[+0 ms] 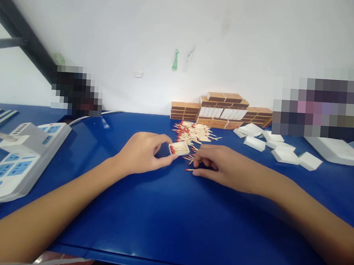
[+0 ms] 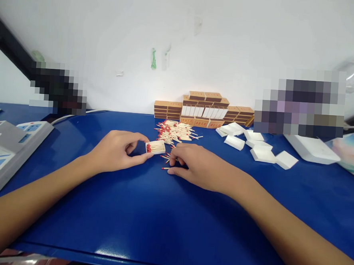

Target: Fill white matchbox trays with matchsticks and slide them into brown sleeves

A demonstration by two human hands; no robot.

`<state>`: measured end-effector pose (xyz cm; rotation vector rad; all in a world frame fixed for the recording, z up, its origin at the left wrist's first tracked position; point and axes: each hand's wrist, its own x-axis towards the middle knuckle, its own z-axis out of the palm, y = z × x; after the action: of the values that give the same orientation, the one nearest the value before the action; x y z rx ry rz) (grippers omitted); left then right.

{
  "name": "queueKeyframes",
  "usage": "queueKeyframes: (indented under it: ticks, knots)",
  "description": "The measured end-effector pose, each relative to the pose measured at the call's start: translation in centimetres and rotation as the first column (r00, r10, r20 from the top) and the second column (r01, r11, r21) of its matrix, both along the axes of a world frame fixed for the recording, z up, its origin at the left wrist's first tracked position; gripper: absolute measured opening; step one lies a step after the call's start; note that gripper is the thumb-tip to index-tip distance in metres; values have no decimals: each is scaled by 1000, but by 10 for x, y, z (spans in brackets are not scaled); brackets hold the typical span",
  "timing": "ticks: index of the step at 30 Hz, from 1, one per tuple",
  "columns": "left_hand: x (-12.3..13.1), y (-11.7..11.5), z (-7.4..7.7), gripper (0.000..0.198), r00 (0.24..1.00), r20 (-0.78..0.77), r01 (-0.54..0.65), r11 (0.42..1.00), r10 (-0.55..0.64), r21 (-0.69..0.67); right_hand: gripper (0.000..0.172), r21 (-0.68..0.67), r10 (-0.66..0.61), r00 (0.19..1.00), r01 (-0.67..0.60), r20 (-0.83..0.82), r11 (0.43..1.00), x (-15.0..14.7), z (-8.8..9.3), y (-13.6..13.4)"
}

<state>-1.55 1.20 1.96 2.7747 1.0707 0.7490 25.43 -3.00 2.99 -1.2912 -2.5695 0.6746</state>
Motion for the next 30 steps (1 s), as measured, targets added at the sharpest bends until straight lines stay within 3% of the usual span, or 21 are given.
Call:
queueKeyframes:
  ticks: [14, 30]
  knots:
    - [2, -5, -5, 31, 997, -71, 38, 999, -36, 33, 11, 96, -10, 999, 6, 44, 995, 5, -6, 5]
    - [1, -5, -5, 33, 995, -102, 21, 998, -14, 64, 28, 66, -66, 995, 61, 81, 996, 11, -7, 4]
